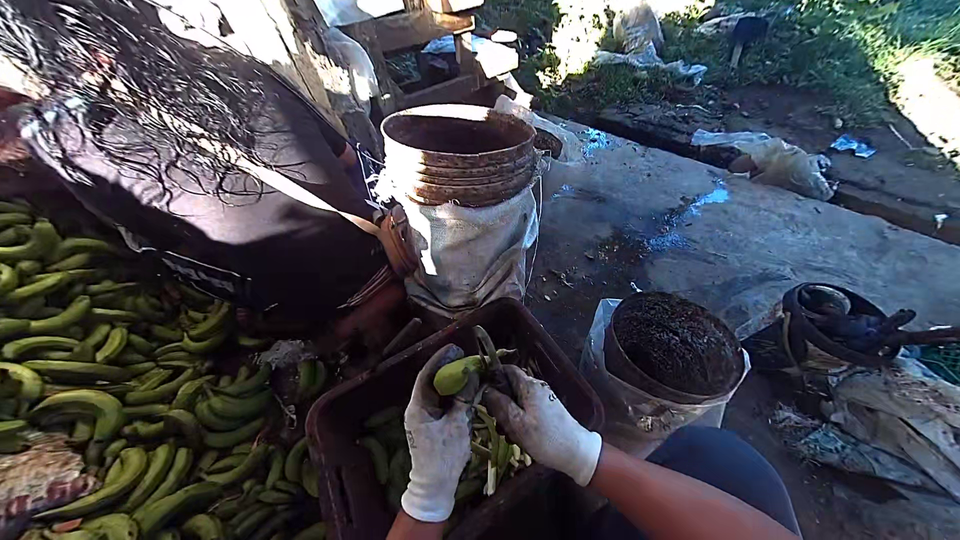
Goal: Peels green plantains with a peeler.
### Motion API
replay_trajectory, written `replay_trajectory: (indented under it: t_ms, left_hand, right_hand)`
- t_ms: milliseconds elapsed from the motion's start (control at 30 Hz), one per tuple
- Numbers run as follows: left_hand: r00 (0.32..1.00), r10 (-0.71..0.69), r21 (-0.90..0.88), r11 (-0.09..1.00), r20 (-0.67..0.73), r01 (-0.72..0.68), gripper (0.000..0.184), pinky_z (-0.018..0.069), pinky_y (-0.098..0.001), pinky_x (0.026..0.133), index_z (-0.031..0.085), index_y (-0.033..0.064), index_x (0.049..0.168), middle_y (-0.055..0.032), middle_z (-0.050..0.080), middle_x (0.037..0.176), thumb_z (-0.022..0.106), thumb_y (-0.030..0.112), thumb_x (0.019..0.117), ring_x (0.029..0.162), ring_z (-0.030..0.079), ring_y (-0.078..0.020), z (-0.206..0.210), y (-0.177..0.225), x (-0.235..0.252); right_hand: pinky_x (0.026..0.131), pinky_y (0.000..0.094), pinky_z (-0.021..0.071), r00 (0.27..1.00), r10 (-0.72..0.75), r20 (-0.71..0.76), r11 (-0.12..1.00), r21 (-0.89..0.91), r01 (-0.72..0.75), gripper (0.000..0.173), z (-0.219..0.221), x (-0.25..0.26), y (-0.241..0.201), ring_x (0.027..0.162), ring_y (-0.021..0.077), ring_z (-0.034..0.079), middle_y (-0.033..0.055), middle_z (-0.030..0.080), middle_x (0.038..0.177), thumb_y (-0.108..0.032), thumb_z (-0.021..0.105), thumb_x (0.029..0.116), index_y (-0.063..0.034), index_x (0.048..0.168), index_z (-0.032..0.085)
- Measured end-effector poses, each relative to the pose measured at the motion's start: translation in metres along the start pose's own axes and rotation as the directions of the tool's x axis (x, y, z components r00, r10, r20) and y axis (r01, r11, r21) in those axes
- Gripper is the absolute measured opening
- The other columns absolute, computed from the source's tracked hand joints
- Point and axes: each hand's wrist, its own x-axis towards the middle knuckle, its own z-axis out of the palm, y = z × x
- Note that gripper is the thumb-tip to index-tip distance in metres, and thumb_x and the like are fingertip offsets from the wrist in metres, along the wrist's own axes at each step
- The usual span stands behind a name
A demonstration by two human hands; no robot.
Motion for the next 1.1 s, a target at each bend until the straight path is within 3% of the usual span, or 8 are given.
replay_trajectory:
  t_ms: [133,267,433,533,700,833,933,1100]
  left_hand:
    - [0.997,0.009,-0.174,0.984,-0.074,-0.022,0.057,0.0597,-0.0395,0.095,0.042,-0.0103,0.14,-0.0171,0.068,0.122,0.069,0.006,0.093,0.111,0.069,-0.0253,-0.011,0.006,0.004]
    - [0.987,-0.147,-0.311,0.943,-0.069,0.119,0.071,0.0626,-0.0364,0.081,0.031,-0.0019,0.149,-0.0114,0.069,0.11,0.061,0.038,0.0995,0.094,0.071,-0.0205,-0.051,0.022,0.028]
    - [0.913,-0.407,-0.361,0.845,0.042,0.394,0.055,0.0596,-0.0307,0.065,0.056,0.006,0.133,-0.0068,0.067,0.095,0.032,0.05,0.1077,0.075,0.067,-0.0143,-0.068,0.0,0.025]
    - [0.89,-0.413,-0.426,0.782,0.194,0.455,0.05,0.0585,-0.0292,0.07,0.054,0.0117,0.142,-0.0076,0.068,0.102,0.031,0.042,0.1094,0.08,0.066,-0.0136,-0.06,0.001,0.021]
    - [0.844,-0.444,-0.308,0.792,0.301,0.527,0.046,0.0608,-0.0329,0.076,0.06,0.0098,0.136,-0.0096,0.07,0.108,0.033,0.037,0.1107,0.088,0.069,-0.0169,-0.048,0.009,0.007]
    - [0.779,-0.518,-0.375,0.685,0.353,0.625,0.051,0.0561,-0.0308,0.053,0.054,0.0108,0.137,-0.0117,0.068,0.092,0.036,0.048,0.1083,0.066,0.065,-0.0183,-0.044,0.01,0.007]
    - [0.775,-0.524,-0.488,0.603,0.354,0.631,0.051,0.0585,-0.0314,0.054,0.042,0.0108,0.148,-0.0161,0.068,0.102,0.04,0.043,0.1086,0.071,0.069,-0.0219,-0.048,0.003,0.013]
    - [0.811,-0.569,-0.523,0.653,0.139,0.548,0.044,0.0597,-0.034,0.066,0.047,0.0123,0.146,-0.012,0.068,0.104,0.034,0.036,0.1109,0.079,0.068,-0.019,-0.042,-0.005,0.01]
  right_hand:
    - [0.08,0.0511,0.0566,0.953,0.231,0.197,0.965,-0.171,-0.199,0.043,0.014,0.013,0.034,0.087,0.0271,0.069,0.0133,0.068,0.098,-0.045,0.049,0.1048,-0.0076,0.122,0.061]
    - [0.1,0.056,0.0516,0.983,0.14,0.118,0.943,-0.318,-0.096,0.054,0.015,0.016,0.037,0.116,0.0278,0.065,0.012,0.065,0.129,-0.046,0.061,0.0975,-0.0198,0.144,0.056]
    - [0.094,0.0404,0.0569,0.932,-0.36,0.042,0.875,-0.333,0.352,0.06,0.012,0.008,0.006,0.11,0.0158,0.065,0.0068,0.066,0.124,-0.06,0.053,0.0992,-0.0161,0.14,0.061]
    - [0.087,0.0394,0.0586,0.829,-0.547,0.112,0.747,-0.38,0.545,0.051,0.018,0.003,0.004,0.102,0.0179,0.067,0.0086,0.069,0.113,-0.052,0.057,0.1003,-0.0136,0.131,0.068]
    - [0.089,0.0477,0.0582,0.848,-0.511,-0.138,0.747,-0.56,0.359,0.043,0.001,0.024,0.016,0.103,0.0256,0.068,0.0119,0.07,0.111,-0.046,0.065,0.097,-0.0168,0.127,0.072]
    - [0.101,0.0563,0.0512,0.901,-0.171,-0.398,0.886,-0.462,-0.036,0.057,-0.057,0.047,0.007,0.118,0.0299,0.063,0.0143,0.065,0.13,-0.058,0.051,0.1004,-0.0175,0.137,0.066]
    - [0.096,0.0462,0.0552,0.909,-0.217,-0.356,0.93,-0.359,0.081,0.06,-0.052,0.03,0.002,0.11,0.0188,0.067,0.0074,0.069,0.123,-0.062,0.053,0.0984,-0.0146,0.135,0.064]
    - [0.093,0.0346,0.0583,0.917,-0.396,-0.048,0.897,-0.236,0.375,0.044,0.014,-0.013,0.008,0.105,0.0102,0.067,0.0023,0.069,0.116,-0.047,0.064,0.0984,-0.0142,0.126,0.068]
